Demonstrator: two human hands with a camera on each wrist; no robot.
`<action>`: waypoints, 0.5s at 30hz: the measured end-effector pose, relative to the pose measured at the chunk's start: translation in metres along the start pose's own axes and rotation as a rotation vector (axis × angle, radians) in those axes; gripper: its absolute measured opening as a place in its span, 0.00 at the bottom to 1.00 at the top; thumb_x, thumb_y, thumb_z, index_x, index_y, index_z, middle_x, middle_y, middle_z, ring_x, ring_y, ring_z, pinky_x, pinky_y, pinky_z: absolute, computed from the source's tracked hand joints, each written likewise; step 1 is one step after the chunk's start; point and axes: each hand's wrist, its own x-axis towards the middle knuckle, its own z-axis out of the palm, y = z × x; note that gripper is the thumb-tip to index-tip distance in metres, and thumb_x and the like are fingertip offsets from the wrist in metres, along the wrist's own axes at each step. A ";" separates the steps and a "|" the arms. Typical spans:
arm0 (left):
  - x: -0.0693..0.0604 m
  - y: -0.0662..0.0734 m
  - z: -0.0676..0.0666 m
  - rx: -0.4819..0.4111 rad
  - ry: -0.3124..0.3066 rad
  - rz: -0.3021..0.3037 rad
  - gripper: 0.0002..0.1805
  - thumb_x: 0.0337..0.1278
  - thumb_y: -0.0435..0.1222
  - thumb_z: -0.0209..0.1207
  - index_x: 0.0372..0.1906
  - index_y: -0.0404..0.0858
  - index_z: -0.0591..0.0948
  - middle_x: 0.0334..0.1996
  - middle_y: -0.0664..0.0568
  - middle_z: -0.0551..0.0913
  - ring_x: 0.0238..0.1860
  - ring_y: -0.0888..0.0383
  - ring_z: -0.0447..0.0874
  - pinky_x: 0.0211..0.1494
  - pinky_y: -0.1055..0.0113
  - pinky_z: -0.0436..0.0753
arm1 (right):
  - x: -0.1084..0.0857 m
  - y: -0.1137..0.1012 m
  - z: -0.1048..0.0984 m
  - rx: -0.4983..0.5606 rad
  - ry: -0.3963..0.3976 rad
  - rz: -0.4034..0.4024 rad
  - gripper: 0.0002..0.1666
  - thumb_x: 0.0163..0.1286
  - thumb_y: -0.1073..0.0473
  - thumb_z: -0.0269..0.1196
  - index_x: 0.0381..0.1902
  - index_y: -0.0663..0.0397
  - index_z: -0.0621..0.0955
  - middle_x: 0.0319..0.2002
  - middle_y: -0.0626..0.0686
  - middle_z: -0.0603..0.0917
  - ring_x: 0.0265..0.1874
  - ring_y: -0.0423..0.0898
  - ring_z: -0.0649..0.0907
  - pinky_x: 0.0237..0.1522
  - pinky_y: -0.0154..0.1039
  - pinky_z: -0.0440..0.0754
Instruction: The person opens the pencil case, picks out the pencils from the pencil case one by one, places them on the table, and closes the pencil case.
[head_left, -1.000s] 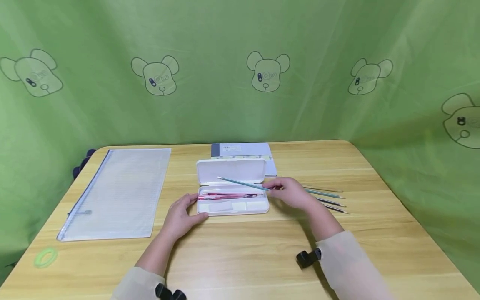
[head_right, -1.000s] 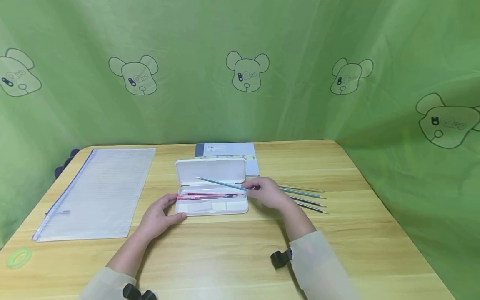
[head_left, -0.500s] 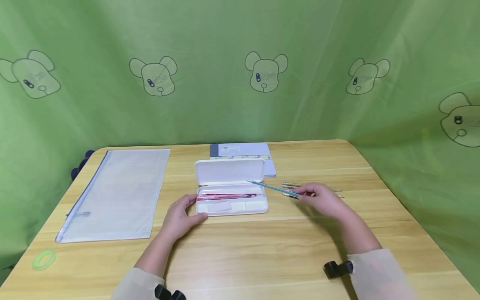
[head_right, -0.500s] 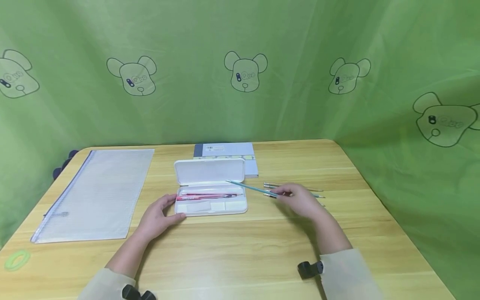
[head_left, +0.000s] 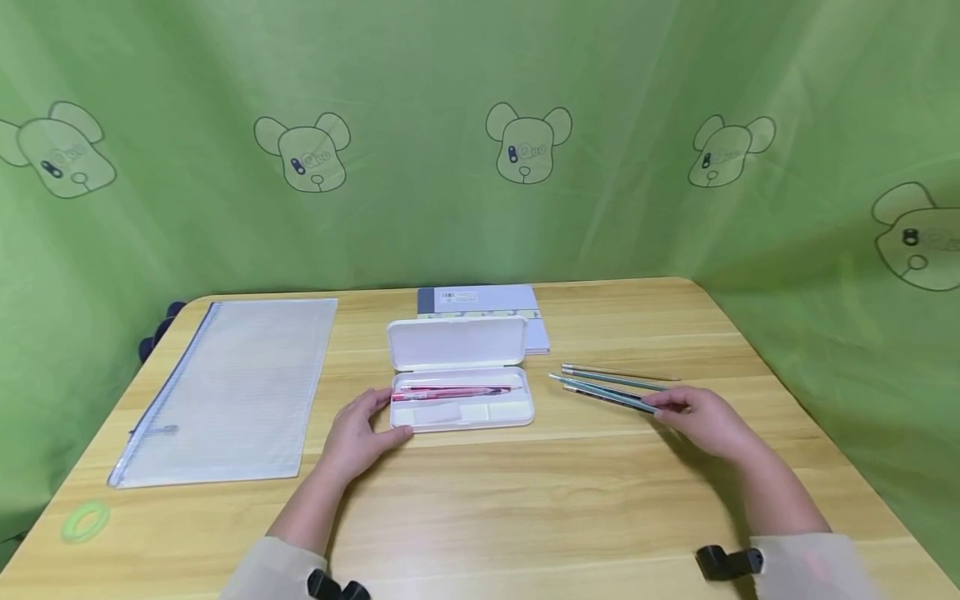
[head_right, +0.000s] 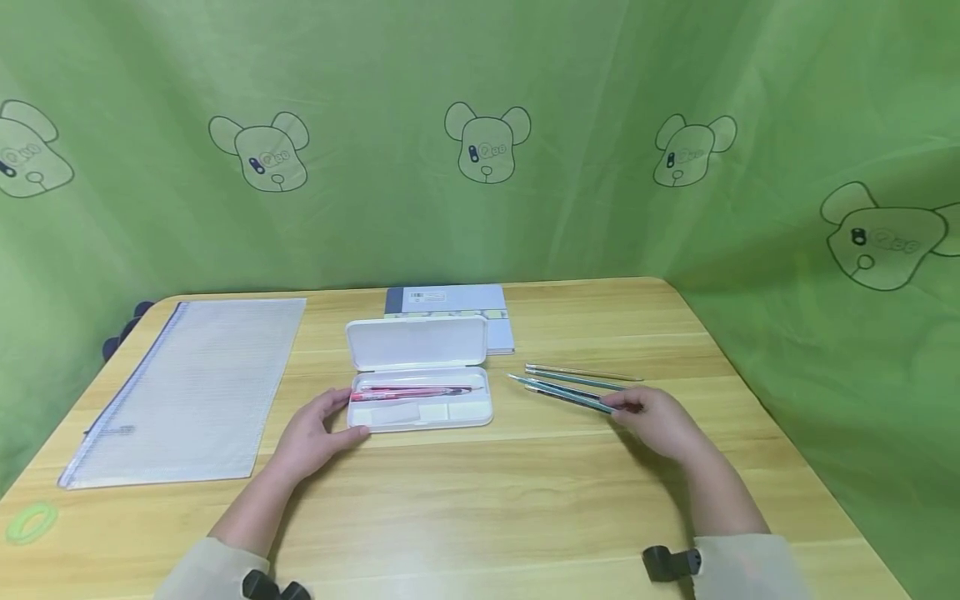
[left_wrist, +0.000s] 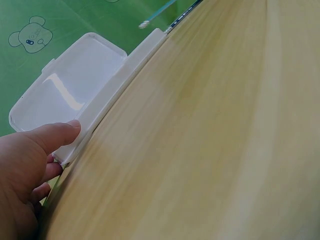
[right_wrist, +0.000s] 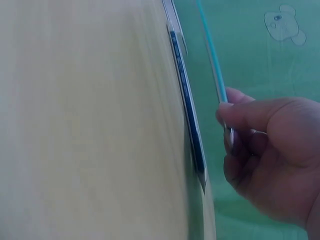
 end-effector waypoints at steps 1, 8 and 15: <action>0.000 0.000 0.000 0.000 0.001 0.001 0.39 0.50 0.47 0.70 0.68 0.37 0.72 0.67 0.42 0.74 0.75 0.38 0.57 0.77 0.39 0.55 | -0.001 0.002 -0.001 -0.004 -0.001 0.005 0.17 0.69 0.61 0.60 0.53 0.61 0.82 0.49 0.63 0.84 0.42 0.47 0.79 0.39 0.35 0.77; 0.000 -0.001 0.001 -0.002 -0.005 0.000 0.40 0.50 0.46 0.70 0.68 0.37 0.71 0.67 0.43 0.74 0.75 0.38 0.57 0.78 0.40 0.54 | -0.008 0.015 -0.001 -0.023 -0.020 0.034 0.16 0.69 0.62 0.60 0.51 0.62 0.83 0.51 0.68 0.83 0.50 0.62 0.81 0.49 0.53 0.81; 0.001 -0.002 0.001 0.006 0.001 0.008 0.40 0.50 0.46 0.70 0.68 0.37 0.71 0.67 0.41 0.73 0.75 0.37 0.58 0.77 0.39 0.55 | -0.009 0.020 0.000 -0.036 -0.030 0.050 0.16 0.68 0.63 0.60 0.51 0.62 0.83 0.51 0.70 0.82 0.55 0.69 0.78 0.53 0.62 0.78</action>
